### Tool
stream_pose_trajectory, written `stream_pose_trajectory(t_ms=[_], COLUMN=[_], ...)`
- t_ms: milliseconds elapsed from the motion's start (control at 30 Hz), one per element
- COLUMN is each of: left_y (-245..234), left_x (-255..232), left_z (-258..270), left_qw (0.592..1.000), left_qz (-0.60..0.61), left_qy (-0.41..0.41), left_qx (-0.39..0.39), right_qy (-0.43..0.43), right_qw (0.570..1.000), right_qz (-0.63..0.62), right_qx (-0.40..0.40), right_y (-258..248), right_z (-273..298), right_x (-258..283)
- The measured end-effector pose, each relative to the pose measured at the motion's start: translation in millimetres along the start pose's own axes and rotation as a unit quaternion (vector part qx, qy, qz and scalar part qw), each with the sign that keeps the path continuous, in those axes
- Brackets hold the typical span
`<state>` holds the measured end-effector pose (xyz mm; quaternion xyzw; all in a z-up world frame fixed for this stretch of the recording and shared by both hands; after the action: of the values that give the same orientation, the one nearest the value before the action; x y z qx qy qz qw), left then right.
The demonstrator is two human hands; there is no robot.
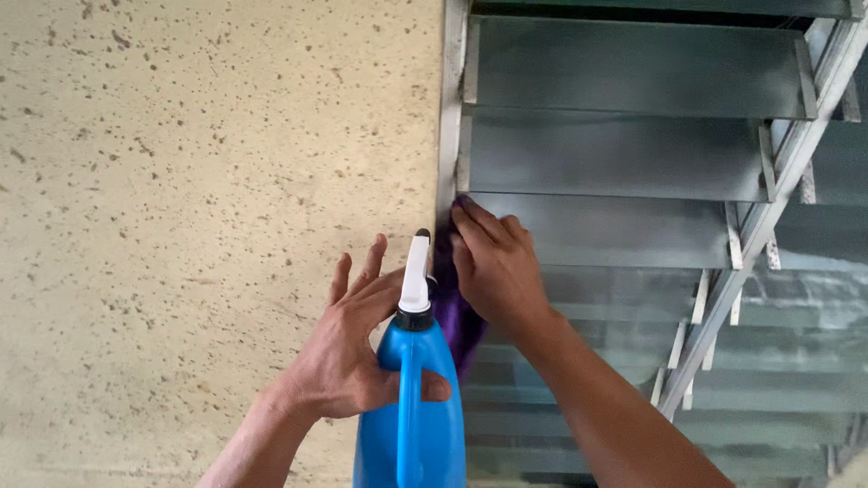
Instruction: The person cleans glass window slats by spraying liquid from a blue bottle and wiping the glass and metal frame with a purple cloth.
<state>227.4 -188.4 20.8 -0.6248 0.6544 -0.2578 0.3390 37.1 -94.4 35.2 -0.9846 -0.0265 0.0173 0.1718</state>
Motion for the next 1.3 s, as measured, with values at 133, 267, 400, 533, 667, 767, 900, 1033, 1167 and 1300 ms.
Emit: stream_pose_trajectory(t_ms=[133,267,400,533,667,767,900,1033,1167,1300], left_y=[-5.8,-7.4,-5.1,-2.0,-1.9,-1.2,-2.3,-2.1,-5.9,-9.2], left_x=[14.9,17.8,14.8,10.0,8.0,4.1,-0.1,-0.4,-2.1,-4.9], left_z=[3.8,5.9,2.7,2.6,0.7,0.8,2.5,4.3,5.1,13.3], left_qw=[0.999,0.997,0.994,0.992,0.992,0.99,0.99,0.987,0.986,0.986], left_qz=[0.027,0.062,0.073,0.09,0.086,0.097,0.101,0.079,0.134,0.136], left_qy=[0.037,-0.002,-0.043,-0.05,-0.058,-0.07,-0.066,-0.092,-0.062,-0.063], left_qx=[0.004,0.039,0.062,0.067,0.071,0.072,0.07,0.106,0.079,0.075], right_qy=[0.02,0.029,0.051,0.023,0.011,0.057,0.043,0.012,0.023,0.028], right_qw=[0.999,0.999,0.998,0.999,1.0,0.997,0.999,0.999,0.998,0.999], right_qz=[0.02,0.021,0.042,0.021,0.013,0.018,0.022,0.017,0.007,-0.004], right_qx=[0.044,0.001,0.017,0.01,0.015,0.047,0.003,0.025,0.051,0.03], right_y=[1.1,10.4,12.2,3.2,2.5,5.7,8.4,-1.8,-2.4,-0.2], right_z=[13.3,6.8,-1.8,16.4,11.4,-7.5,-6.8,16.2,17.4,17.4], right_x=[13.4,7.6,1.1,13.6,8.8,-6.6,-2.1,9.0,5.2,3.6])
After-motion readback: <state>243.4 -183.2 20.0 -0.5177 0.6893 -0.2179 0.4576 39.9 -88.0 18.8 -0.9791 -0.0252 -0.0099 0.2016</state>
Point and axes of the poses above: each hand's wrist, its own z-axis away from the middle knuckle, its own y-axis out of the palm, x = y × z, the point moved 2 cm from there along -z, towards the middle knuckle, and after that the axes turned 15 degrees about -z, right-handed, at the moved point
